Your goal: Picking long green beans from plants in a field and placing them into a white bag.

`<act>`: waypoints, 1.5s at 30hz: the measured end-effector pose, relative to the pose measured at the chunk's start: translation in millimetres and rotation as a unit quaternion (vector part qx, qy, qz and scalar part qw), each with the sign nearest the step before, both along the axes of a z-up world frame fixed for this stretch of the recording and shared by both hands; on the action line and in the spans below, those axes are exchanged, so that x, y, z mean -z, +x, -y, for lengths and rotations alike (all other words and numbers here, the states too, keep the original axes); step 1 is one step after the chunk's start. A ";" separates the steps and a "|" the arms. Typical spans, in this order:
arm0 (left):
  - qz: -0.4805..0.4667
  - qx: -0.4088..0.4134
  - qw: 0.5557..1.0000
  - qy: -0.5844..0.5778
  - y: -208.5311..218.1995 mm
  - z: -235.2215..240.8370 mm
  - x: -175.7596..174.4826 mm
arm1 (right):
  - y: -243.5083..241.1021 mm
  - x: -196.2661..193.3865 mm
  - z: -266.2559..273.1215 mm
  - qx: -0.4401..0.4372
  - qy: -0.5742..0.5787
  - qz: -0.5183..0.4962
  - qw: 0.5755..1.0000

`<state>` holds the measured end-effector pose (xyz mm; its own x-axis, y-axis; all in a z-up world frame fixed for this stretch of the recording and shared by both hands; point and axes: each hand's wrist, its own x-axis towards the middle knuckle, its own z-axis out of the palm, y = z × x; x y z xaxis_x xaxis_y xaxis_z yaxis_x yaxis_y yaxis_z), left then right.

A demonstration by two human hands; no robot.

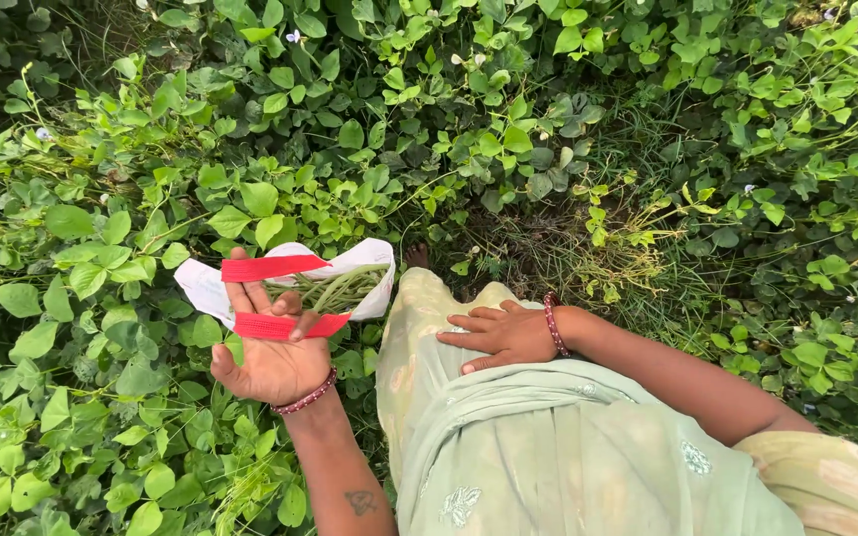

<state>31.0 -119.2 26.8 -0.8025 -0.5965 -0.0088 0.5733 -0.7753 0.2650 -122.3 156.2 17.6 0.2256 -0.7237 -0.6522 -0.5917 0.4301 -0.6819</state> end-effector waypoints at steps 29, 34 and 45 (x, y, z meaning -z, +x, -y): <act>0.033 0.241 0.967 0.074 -163.4 89.1 28.9 | -97.2 72.4 56.8 0.321 0.087 0.098 0.938; 0.033 0.249 0.965 0.074 -186.6 109.8 32.7 | -96.1 102.5 46.6 0.384 0.116 0.052 0.914; 0.001 0.274 0.957 0.101 -215.5 131.3 35.8 | -95.4 111.3 54.5 0.458 0.096 -0.002 0.884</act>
<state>-184.5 -250.5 -8.9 -0.9940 -0.0729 -0.0818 0.0664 -0.9946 0.0797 -217.7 101.7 -93.8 -0.4009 -0.4764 -0.7825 0.0625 0.8379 -0.5422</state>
